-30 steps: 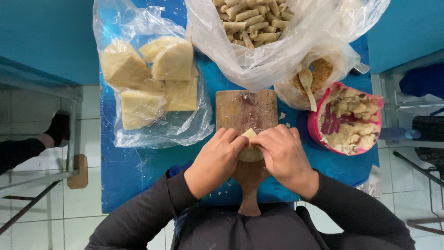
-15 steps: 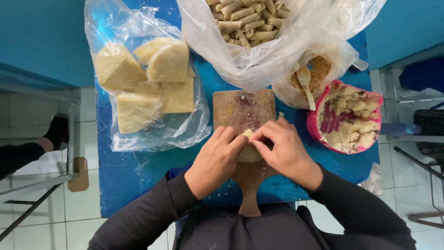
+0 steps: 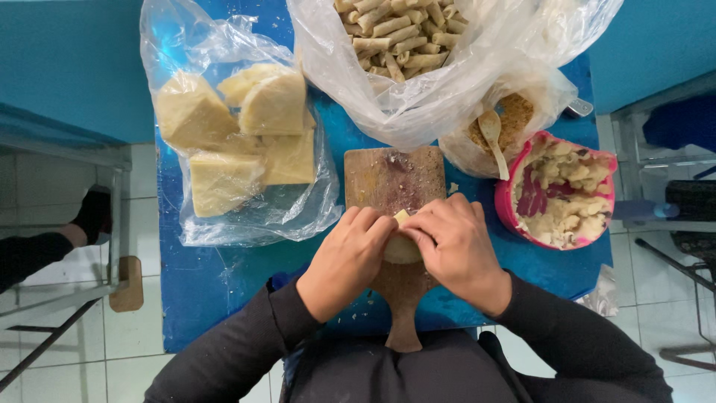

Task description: The person sits at a table folding filled dough wrappers. They hold a dough wrapper on a wooden board, scoop filling from a pink bowl with a spoon onto the wrapper, then fold and pinch the wrapper closed by hand, repeating with more wrappers.

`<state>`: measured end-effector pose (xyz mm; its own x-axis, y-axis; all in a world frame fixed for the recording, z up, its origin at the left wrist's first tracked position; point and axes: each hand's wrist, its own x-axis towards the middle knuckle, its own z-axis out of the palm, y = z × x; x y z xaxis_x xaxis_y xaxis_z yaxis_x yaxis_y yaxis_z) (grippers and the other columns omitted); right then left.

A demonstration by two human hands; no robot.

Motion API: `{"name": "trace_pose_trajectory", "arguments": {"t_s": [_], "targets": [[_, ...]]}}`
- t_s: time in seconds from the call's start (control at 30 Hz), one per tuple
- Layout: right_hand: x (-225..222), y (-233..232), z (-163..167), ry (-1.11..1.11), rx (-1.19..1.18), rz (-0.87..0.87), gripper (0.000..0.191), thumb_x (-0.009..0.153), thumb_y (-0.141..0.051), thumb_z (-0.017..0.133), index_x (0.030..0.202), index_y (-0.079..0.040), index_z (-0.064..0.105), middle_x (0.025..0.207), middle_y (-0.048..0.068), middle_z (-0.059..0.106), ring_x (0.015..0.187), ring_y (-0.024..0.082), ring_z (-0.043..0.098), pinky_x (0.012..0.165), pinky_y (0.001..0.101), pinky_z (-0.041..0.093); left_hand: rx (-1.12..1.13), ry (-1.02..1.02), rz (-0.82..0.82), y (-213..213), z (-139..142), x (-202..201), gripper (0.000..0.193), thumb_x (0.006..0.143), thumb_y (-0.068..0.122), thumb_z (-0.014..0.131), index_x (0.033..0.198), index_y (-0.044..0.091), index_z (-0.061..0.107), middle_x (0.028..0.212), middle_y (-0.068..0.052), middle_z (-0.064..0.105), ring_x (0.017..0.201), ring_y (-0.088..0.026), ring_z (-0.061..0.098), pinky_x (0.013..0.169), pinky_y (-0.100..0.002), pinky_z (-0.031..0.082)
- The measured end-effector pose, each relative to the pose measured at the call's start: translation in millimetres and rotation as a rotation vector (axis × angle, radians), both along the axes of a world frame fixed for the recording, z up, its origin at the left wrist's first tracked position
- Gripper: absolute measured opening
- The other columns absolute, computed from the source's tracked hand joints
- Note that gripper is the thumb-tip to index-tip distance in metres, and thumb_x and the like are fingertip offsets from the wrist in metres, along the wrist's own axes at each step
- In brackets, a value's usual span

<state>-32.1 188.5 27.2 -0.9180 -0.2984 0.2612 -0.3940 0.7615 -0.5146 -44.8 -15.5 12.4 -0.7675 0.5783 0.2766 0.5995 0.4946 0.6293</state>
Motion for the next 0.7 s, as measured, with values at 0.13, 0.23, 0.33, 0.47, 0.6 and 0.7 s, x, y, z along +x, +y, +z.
{"name": "trace_pose_trajectory", "arguments": {"t_s": [0.13,0.23,0.33,0.47,0.6,0.7], "targets": [[-5,3,-5,-0.046,-0.056,-0.031,0.007,0.083,-0.016,0.077,0.088,-0.014,0.073,0.09,-0.002,0.068,0.09,0.024,0.058,0.079,0.0394,0.038,-0.053,0.053,0.034,4,-3,-3,0.031,0.079,0.002,0.064,0.11,0.004,0.064,0.1,-0.011,0.059,0.097,-0.032,0.055,0.088,-0.039,0.048],[-6,4,-5,-0.013,-0.043,-0.021,0.008,0.084,-0.015,0.076,0.091,-0.014,0.074,0.093,-0.002,0.07,0.091,0.024,0.059,0.079,0.0401,0.038,-0.107,0.087,0.026,4,-4,-5,0.032,0.079,0.004,0.064,0.111,0.003,0.065,0.099,-0.011,0.059,0.096,-0.031,0.055,0.087,-0.039,0.048],[-3,2,-4,0.027,0.003,-0.003,0.009,0.085,-0.015,0.076,0.094,-0.014,0.074,0.093,-0.002,0.07,0.089,0.024,0.059,0.079,0.0409,0.036,-0.111,0.127,0.008,2,-4,-4,0.035,0.079,0.005,0.064,0.113,0.002,0.065,0.103,-0.011,0.06,0.097,-0.03,0.055,0.087,-0.038,0.048],[-1,-2,-4,0.073,0.05,-0.023,0.01,0.086,-0.016,0.074,0.095,-0.014,0.073,0.094,-0.003,0.069,0.09,0.023,0.059,0.081,0.0408,0.036,-0.106,0.181,0.004,1,-6,-3,0.035,0.08,0.006,0.064,0.115,0.002,0.066,0.108,-0.009,0.062,0.099,-0.029,0.056,0.089,-0.038,0.048],[0,-5,-4,0.169,0.117,-0.056,0.013,0.087,-0.013,0.073,0.1,-0.014,0.074,0.095,-0.005,0.069,0.091,0.021,0.058,0.084,0.0407,0.036,-0.13,0.189,0.023,5,-11,-7,0.039,0.082,0.006,0.065,0.12,-0.001,0.067,0.104,-0.009,0.061,0.097,-0.028,0.056,0.087,-0.037,0.048],[0,-6,-5,0.213,0.112,-0.06,0.019,0.087,-0.014,0.074,0.106,-0.013,0.073,0.101,-0.004,0.069,0.094,0.022,0.058,0.086,0.0399,0.036,-0.123,0.237,0.047,6,-14,-9,0.038,0.085,0.007,0.065,0.122,-0.002,0.066,0.106,-0.011,0.061,0.099,-0.028,0.056,0.089,-0.037,0.049]]}}
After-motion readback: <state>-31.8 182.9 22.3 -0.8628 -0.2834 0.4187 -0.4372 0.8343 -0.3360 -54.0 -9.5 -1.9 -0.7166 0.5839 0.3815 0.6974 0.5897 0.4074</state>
